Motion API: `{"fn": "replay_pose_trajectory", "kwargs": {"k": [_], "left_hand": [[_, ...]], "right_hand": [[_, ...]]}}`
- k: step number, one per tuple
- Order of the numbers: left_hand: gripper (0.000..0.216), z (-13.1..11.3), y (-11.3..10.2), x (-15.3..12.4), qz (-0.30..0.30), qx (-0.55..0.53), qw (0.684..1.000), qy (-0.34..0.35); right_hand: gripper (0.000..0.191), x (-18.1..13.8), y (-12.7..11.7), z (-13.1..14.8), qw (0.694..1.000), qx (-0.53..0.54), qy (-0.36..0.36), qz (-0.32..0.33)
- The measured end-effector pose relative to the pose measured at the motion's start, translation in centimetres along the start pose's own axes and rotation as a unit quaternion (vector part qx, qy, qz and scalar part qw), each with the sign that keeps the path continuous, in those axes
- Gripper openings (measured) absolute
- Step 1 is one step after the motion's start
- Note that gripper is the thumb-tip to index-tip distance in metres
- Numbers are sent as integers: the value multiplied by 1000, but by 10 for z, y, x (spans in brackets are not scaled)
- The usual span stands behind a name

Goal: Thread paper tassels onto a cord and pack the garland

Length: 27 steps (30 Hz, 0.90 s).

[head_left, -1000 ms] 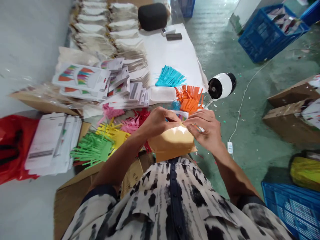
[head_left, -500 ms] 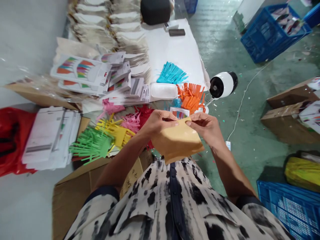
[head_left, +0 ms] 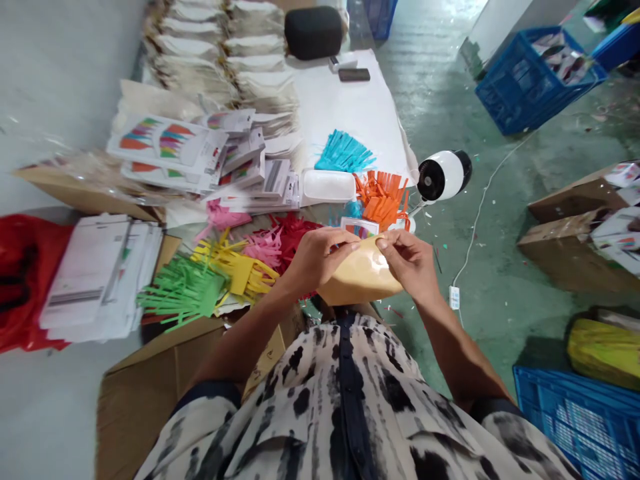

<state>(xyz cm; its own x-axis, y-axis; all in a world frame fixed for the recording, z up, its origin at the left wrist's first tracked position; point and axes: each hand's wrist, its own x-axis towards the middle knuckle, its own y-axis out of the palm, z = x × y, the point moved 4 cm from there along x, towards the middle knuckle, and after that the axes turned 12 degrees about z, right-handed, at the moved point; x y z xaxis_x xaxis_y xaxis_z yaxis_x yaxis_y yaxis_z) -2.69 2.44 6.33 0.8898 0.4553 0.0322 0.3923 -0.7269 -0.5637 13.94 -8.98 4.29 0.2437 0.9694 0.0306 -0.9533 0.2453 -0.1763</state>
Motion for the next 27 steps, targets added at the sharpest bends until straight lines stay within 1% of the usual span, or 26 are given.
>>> {"fn": "replay_pose_trajectory", "kwargs": {"k": [1, 3, 5, 8, 10, 11, 16, 21, 23, 24, 27], "left_hand": [[26, -3, -1, -1, 3, 28, 999, 17], [28, -9, -3, -2, 20, 83, 996, 42], [29, -12, -5, -2, 41, 137, 988, 52], [28, -15, -7, -2, 56, 218, 974, 39], [28, -14, -8, -3, 60, 247, 967, 29], [28, -14, -8, -3, 67, 252, 965, 29], [30, -10, -9, -6, 114, 247, 960, 64], [28, -13, -10, -5, 120, 255, 955, 88], [28, -13, -9, -5, 116, 255, 956, 88], [28, -12, -9, -5, 116, 254, 956, 87], [29, -8, -8, -5, 115, 251, 958, 78]], "right_hand": [[22, 0, 1, 0, 1000, 17, -5, 16], [29, 0, 3, -2, 997, 42, -2, 58], [25, -1, 5, -4, 996, 44, 9, 80], [22, -2, 7, -6, 997, 43, 21, 61], [22, -4, 10, -7, 997, 48, 23, 52], [22, -5, 12, -8, 997, 49, 25, 58], [23, -6, 17, -11, 990, 18, 48, 133], [25, -1, 18, -18, 983, 27, 79, 161], [26, 0, 18, -20, 984, 5, 87, 156], [25, 0, 18, -19, 986, -24, 82, 144], [20, -2, 19, -10, 984, -150, 30, 90]]}}
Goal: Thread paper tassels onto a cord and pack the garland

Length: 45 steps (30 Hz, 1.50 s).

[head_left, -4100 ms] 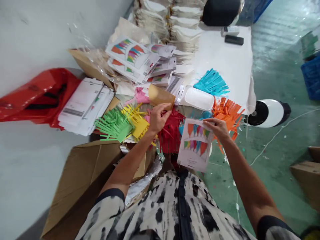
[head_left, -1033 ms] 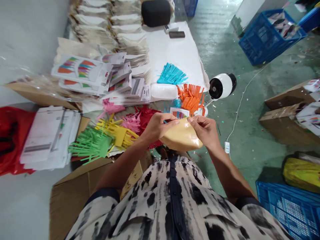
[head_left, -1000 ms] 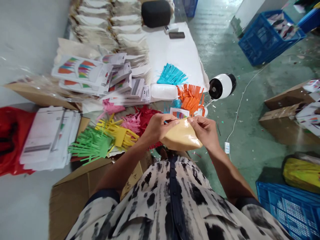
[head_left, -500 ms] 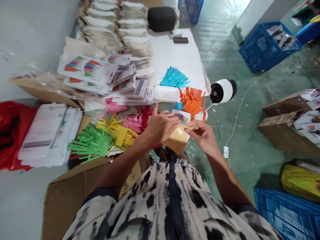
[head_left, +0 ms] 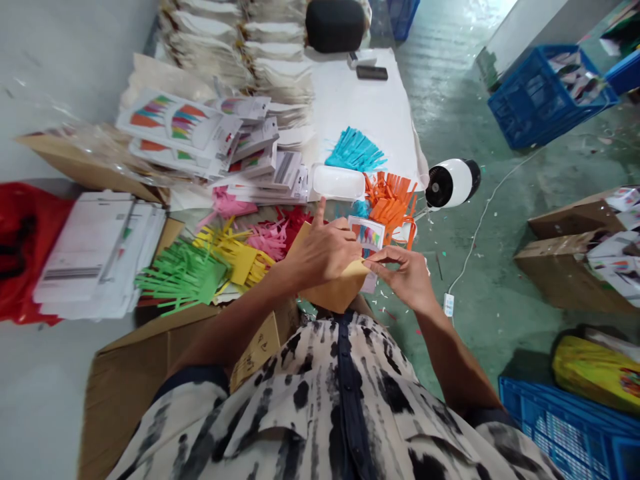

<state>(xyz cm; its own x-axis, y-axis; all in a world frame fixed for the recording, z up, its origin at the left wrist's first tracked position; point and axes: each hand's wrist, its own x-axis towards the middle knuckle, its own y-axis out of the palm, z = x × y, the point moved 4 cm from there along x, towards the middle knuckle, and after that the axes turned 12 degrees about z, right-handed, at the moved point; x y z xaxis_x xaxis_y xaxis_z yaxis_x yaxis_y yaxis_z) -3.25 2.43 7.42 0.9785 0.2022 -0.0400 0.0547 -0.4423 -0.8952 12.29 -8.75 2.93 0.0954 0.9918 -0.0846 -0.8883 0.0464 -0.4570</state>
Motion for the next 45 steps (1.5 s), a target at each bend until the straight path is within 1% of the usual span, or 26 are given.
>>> {"fn": "replay_pose_trajectory", "kwargs": {"k": [3, 6, 8, 12, 15, 17, 19, 21, 24, 26, 28, 31, 35, 36, 38, 40, 42, 45], "left_hand": [[30, 5, 2, 0, -4, -5, 1000, -11], [30, 8, 1, -1, -12, -11, 1000, -14], [30, 9, 0, -2, -17, -13, 1000, -16], [31, 9, -3, -2, -19, -8, 999, -24], [31, 7, -3, -1, -15, -12, 1000, -20], [30, 6, -2, 1, -13, -20, 1000, -20], [30, 6, 0, 2, -14, -31, 999, -21], [29, 7, 2, 2, -17, -39, 999, -24], [30, 10, 6, 3, -21, -47, 998, -29], [30, 12, 7, 3, -25, -53, 998, -32], [29, 14, 9, 4, -25, -65, 997, -34], [28, 19, 12, 4, -22, -90, 995, -36], [27, 27, 16, 5, -8, -111, 993, -48], [27, 29, 16, 5, -6, -112, 992, -54], [26, 33, 16, 5, -3, -107, 992, -62], [26, 39, 15, 5, -9, -89, 993, -72], [26, 51, 14, 4, -23, -56, 994, -94], [24, 86, 15, 3, -47, -3, 988, -144]], "right_hand": [[17, -3, 1, 10, 990, -122, -49, -53], [20, -5, 3, 13, 972, -201, -90, -77], [20, -6, 3, 11, 969, -208, -104, -85], [13, -7, -2, 8, 985, -107, -92, -96], [10, -7, -3, 12, 988, -89, -92, -81], [9, -7, -2, 14, 987, -98, -98, -78], [11, -8, -2, 14, 983, -123, -103, -93], [13, -10, 0, 12, 971, -176, -109, -121], [14, -14, 4, 9, 944, -257, -129, -160], [13, -16, 7, 4, 935, -283, -133, -168], [12, -18, 10, -1, 934, -288, -130, -165], [9, -18, 12, -10, 941, -277, -129, -148], [6, -12, 12, -17, 952, -256, -134, -99], [7, -10, 12, -16, 952, -253, -141, -97], [11, -8, 10, -13, 954, -231, -153, -113], [13, -6, 8, -10, 965, -169, -148, -136], [12, -6, 6, -13, 976, -80, -126, -160], [11, -4, 5, -26, 977, 47, -84, -188]]}}
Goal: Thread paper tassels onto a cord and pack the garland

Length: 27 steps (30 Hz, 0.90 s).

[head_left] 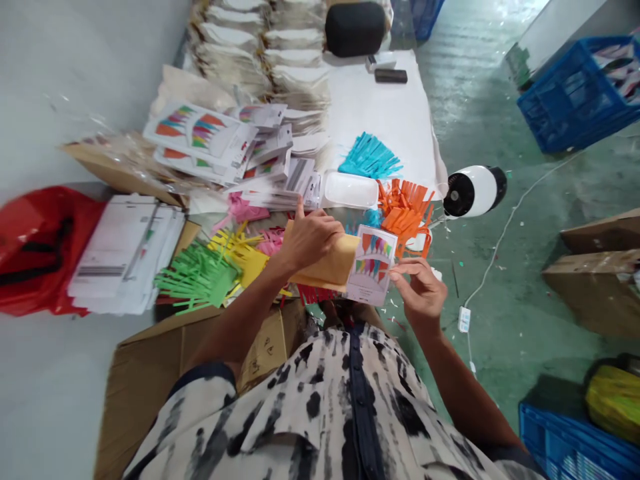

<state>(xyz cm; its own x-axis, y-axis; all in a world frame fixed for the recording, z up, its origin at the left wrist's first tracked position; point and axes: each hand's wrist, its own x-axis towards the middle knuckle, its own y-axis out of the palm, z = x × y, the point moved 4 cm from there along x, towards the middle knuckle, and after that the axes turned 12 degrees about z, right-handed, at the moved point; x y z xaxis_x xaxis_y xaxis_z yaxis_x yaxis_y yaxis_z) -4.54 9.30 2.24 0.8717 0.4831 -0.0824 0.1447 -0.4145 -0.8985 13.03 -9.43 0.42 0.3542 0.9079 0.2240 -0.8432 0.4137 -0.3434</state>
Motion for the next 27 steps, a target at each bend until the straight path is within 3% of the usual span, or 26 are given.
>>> {"fn": "replay_pose_trajectory", "kwargs": {"k": [6, 10, 12, 15, 18, 21, 24, 27], "left_hand": [[29, 92, 11, 32, 8, 62, 998, -32], [28, 126, 18, 52, -8, 65, 996, -53], [31, 124, 25, 62, -37, 57, 996, -61], [39, 101, 49, 83, -66, 25, 996, -60], [32, 63, 94, 115, -11, -30, 999, -27], [41, 40, 138, 143, 53, -72, 993, -77], [53, 37, 168, 154, 116, -105, 981, -114], [55, 45, 182, 154, 129, -162, 972, -115]], "right_hand": [[17, -6, -1, -43, 974, 170, 148, 3], [23, -12, -10, -70, 960, 177, 215, -24], [24, -14, -15, -87, 955, 177, 234, -47], [30, -15, -18, -115, 946, 193, 250, -74], [51, -11, -15, -140, 936, 223, 259, -83], [80, -4, -11, -162, 937, 219, 261, -81], [96, 7, -6, -182, 951, 147, 265, -55], [94, 18, 2, -201, 967, 45, 250, -25]]}}
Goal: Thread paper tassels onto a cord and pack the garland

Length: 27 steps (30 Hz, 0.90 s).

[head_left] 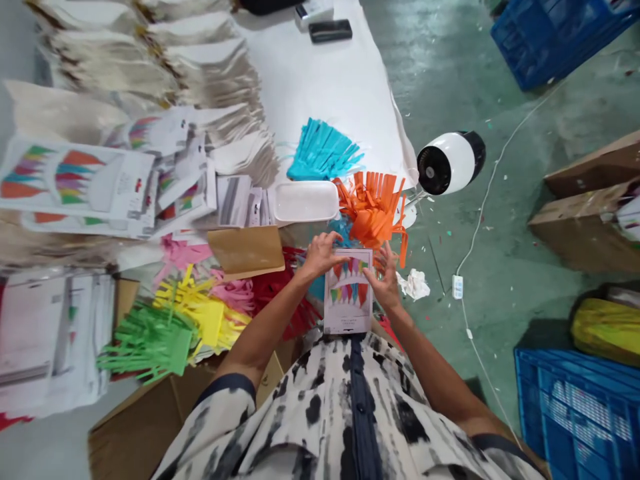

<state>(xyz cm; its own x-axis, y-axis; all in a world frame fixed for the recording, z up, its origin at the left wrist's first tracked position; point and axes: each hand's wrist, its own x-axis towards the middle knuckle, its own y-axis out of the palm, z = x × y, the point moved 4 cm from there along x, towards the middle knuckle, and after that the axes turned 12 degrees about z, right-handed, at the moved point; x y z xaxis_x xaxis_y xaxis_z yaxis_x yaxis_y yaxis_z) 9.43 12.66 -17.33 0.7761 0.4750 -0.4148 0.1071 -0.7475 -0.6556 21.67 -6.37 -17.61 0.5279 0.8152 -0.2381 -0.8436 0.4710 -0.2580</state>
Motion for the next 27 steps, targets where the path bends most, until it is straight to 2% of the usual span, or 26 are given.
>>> {"fn": "replay_pose_trajectory", "kwargs": {"k": [5, 10, 15, 18, 21, 25, 27], "left_hand": [[56, 7, 8, 1, -7, -107, 994, 27], [43, -4, 7, -16, -13, -188, 980, 71], [33, -18, -6, -47, -7, -307, 941, 141], [35, -30, -23, -65, -10, -348, 921, 178], [39, -49, -53, -85, 5, -361, 909, 207], [40, -87, -103, -121, 30, -296, 922, 248], [45, -103, -120, -140, 26, -275, 927, 254]], "right_hand": [[86, 15, 13, -11, 994, -109, -30, 5], [85, 7, 11, 5, 994, -91, -59, -15], [89, -5, -2, 32, 997, -29, -77, -5], [92, -10, -7, 54, 995, 20, -100, 10], [93, -15, -10, 87, 989, 62, -134, 19], [89, -34, -13, 148, 975, 83, -207, 19], [83, -49, -12, 173, 969, 89, -229, 21]]}}
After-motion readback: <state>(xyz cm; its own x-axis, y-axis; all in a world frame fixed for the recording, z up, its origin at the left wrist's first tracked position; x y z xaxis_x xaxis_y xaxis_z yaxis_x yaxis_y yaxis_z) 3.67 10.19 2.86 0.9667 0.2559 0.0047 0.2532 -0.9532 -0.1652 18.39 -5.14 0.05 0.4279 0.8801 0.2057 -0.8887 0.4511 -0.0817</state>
